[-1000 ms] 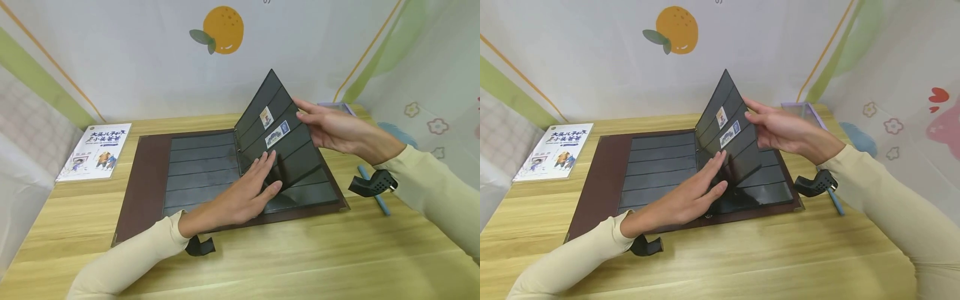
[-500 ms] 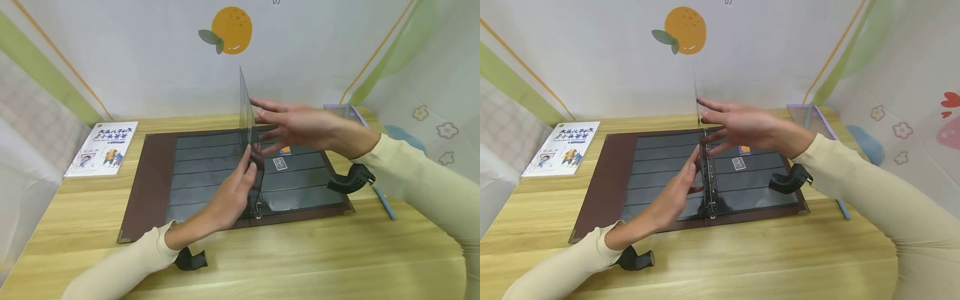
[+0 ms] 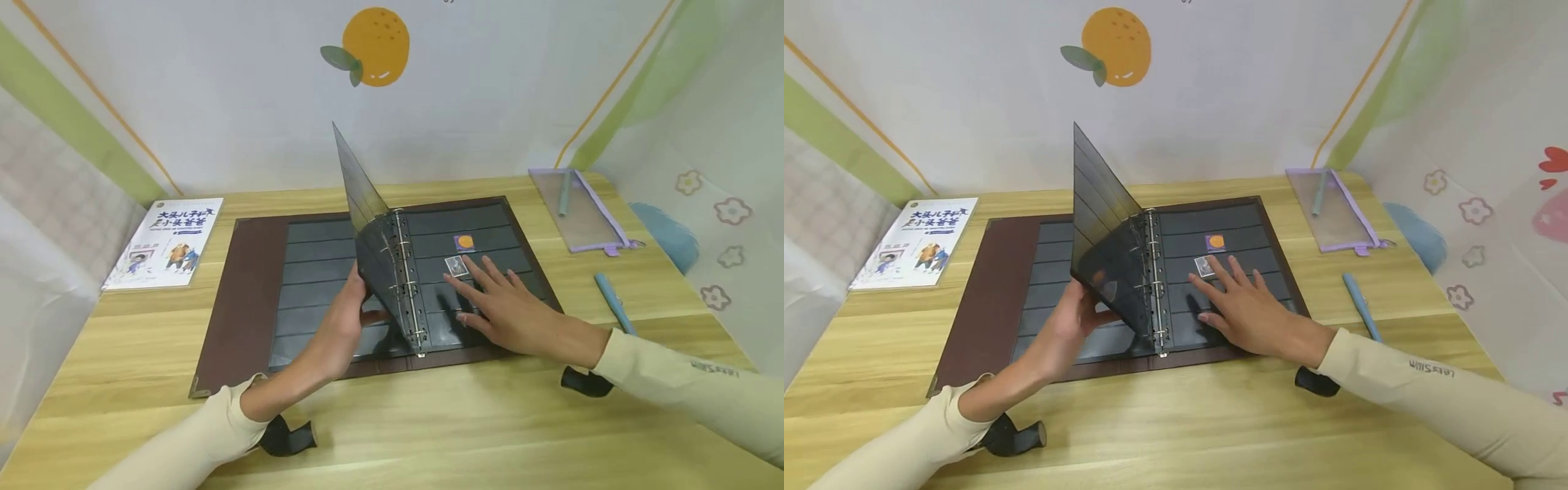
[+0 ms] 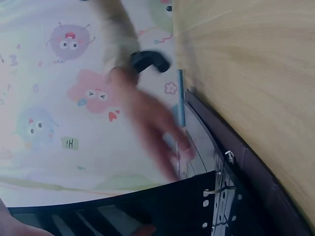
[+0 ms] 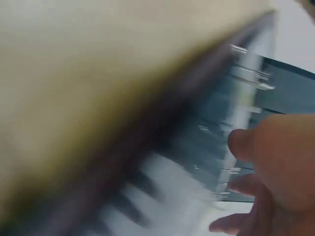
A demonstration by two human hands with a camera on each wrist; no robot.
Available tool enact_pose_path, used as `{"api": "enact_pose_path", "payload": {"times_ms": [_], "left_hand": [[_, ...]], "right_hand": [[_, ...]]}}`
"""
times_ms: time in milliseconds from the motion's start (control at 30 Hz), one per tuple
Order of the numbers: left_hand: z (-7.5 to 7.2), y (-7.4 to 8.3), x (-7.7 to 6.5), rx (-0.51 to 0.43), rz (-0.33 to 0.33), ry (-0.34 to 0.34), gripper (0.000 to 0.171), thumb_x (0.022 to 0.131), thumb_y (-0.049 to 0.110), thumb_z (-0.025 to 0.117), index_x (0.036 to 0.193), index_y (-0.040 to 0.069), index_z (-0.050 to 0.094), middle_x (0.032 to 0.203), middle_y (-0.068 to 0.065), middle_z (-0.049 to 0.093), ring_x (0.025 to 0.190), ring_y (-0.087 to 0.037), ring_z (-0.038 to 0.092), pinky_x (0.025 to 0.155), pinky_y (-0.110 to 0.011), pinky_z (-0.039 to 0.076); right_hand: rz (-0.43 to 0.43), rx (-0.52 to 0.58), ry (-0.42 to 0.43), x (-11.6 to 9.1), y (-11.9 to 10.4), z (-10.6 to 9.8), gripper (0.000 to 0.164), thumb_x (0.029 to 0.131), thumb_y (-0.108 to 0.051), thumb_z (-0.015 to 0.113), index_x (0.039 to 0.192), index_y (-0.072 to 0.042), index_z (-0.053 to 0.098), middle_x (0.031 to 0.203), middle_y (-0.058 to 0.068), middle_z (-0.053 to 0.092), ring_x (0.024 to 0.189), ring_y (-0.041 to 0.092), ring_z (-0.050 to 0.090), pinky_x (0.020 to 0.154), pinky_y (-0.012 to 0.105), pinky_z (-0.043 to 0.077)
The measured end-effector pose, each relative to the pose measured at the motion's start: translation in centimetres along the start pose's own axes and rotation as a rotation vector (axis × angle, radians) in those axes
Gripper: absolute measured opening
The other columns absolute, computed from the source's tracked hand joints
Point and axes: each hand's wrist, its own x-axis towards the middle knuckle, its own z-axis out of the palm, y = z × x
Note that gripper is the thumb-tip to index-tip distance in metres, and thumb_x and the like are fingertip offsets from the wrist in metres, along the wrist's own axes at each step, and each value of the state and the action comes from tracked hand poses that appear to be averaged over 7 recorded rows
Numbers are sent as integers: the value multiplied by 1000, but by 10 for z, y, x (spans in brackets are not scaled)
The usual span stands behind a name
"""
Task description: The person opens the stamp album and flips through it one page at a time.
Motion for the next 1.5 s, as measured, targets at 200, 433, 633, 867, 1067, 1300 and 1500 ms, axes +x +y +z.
{"api": "enact_pose_path", "payload": {"times_ms": [200, 433, 633, 867, 1067, 1300, 1500], "left_hand": [[-12, -3, -9, -148, 37, 23, 62, 110, 43, 12, 154, 1, 23, 148, -25, 36, 137, -40, 43, 101, -59, 50], [-40, 8, -21, -342, 26, 94, 65, 110, 49, 11, 149, 3, 36, 130, -8, 57, 117, -18, 63, 93, -48, 57], [-86, 6, -39, -306, -221, 157, 67, 108, 56, 14, 160, 16, 24, 152, -3, 45, 137, -14, 48, 109, -40, 47], [-126, -17, -47, 42, -534, 215, 73, 108, 51, 33, 165, 18, 3, 171, -14, 6, 157, -33, 12, 125, -50, 22], [-132, -34, -48, 665, -448, 213, 65, 101, 26, 63, 154, -3, 38, 126, -23, 61, 107, -28, 66, 73, -22, 50], [-127, -46, -42, 925, -346, 126, 56, 95, 18, 70, 139, -13, 53, 120, -34, 60, 93, -33, 63, 66, -34, 47], [-102, -52, -38, 1069, -315, 117, 56, 97, 24, 68, 137, -14, 54, 131, -37, 46, 115, -49, 39, 88, -58, 40]], "right_hand": [[50, -32, 33, -11, 16, 30, 61, 105, -37, 54, 160, -23, 32, 167, 21, 21, 150, 55, 19, 107, 81, 25], [86, 22, -33, -11, 20, 36, 61, 107, -41, 46, 162, -26, 24, 170, 16, 14, 153, 52, 10, 112, 80, 16], [99, 52, -64, -13, 20, 36, 61, 108, -42, 42, 163, -27, 20, 171, 14, 8, 155, 50, 4, 113, 79, 10], [120, 67, -73, -13, 23, 36, 60, 109, -41, 41, 163, -28, 18, 171, 13, 5, 155, 49, -1, 114, 79, 5], [120, 92, -82, -11, 22, 35, 61, 109, -41, 41, 163, -28, 18, 172, 12, 3, 156, 48, -3, 115, 78, 3], [131, 119, -96, -13, 22, 36, 61, 109, -41, 41, 163, -27, 17, 172, 13, 2, 155, 48, -4, 115, 78, 2], [128, 128, -81, -15, 20, 36, 61, 109, -41, 42, 163, -26, 19, 171, 14, 4, 155, 50, -3, 113, 80, 3]]}}
